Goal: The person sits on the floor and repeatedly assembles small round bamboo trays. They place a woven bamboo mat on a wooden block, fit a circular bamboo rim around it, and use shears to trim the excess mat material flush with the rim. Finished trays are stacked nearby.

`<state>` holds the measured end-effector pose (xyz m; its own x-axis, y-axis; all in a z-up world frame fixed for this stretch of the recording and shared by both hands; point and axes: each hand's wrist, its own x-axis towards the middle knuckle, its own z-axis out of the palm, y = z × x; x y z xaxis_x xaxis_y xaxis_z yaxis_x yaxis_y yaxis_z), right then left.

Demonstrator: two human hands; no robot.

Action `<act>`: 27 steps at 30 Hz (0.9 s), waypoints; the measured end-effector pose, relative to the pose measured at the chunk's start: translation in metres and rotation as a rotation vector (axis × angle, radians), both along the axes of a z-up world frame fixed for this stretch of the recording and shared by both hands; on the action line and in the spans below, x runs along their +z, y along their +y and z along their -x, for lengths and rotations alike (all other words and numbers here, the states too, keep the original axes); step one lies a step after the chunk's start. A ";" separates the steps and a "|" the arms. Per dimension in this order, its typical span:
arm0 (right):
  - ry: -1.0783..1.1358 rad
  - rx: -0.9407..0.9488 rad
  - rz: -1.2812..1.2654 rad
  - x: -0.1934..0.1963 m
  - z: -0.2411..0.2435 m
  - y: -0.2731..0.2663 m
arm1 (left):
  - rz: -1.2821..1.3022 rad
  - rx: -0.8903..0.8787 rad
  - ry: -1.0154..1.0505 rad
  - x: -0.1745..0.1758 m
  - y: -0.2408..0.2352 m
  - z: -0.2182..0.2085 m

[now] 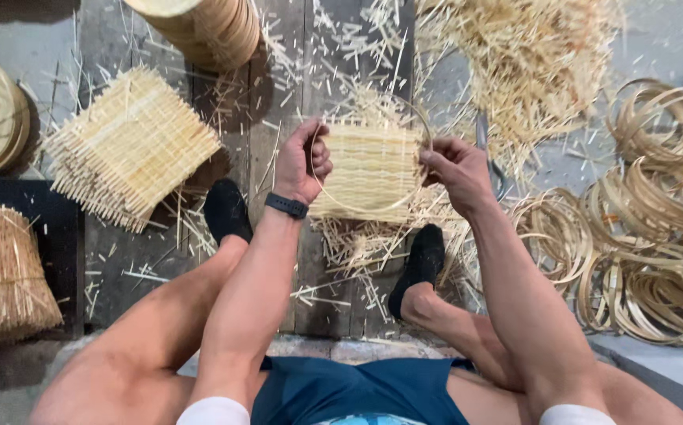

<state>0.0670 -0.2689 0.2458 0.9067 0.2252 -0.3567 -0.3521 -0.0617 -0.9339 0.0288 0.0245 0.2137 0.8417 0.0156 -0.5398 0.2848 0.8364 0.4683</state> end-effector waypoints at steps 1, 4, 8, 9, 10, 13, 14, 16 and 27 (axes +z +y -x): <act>-0.013 -0.041 0.040 -0.009 0.001 0.003 | -0.033 0.022 0.006 -0.007 0.001 0.002; -0.016 -0.126 0.209 -0.040 0.002 0.010 | -0.312 0.083 0.080 -0.036 0.000 0.009; 0.000 -0.139 0.416 -0.094 0.000 0.018 | -0.755 0.048 0.145 -0.089 -0.002 0.012; -0.052 -0.130 0.497 -0.109 0.000 0.018 | -0.954 0.000 0.126 -0.103 -0.001 0.010; -0.102 -0.118 0.578 -0.124 0.000 0.019 | -1.152 -0.051 0.108 -0.116 0.001 0.009; -0.240 -0.085 0.708 -0.161 0.005 0.019 | -1.477 -0.228 0.133 -0.144 0.005 0.013; -0.289 -0.074 0.733 -0.170 0.004 0.019 | -1.538 -0.288 0.153 -0.149 0.005 0.012; -0.372 -0.120 0.755 -0.180 0.005 0.018 | -1.535 -0.273 0.183 -0.154 0.005 0.013; -0.193 -0.100 0.735 -0.166 0.004 0.020 | -1.529 -0.258 0.210 -0.161 0.009 0.011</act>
<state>0.0628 -0.2484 0.0795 0.9716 -0.0955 -0.2164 -0.2239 -0.6669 -0.7107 0.0177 0.0330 0.0531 0.8225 0.5104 -0.2508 0.5069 -0.4580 0.7303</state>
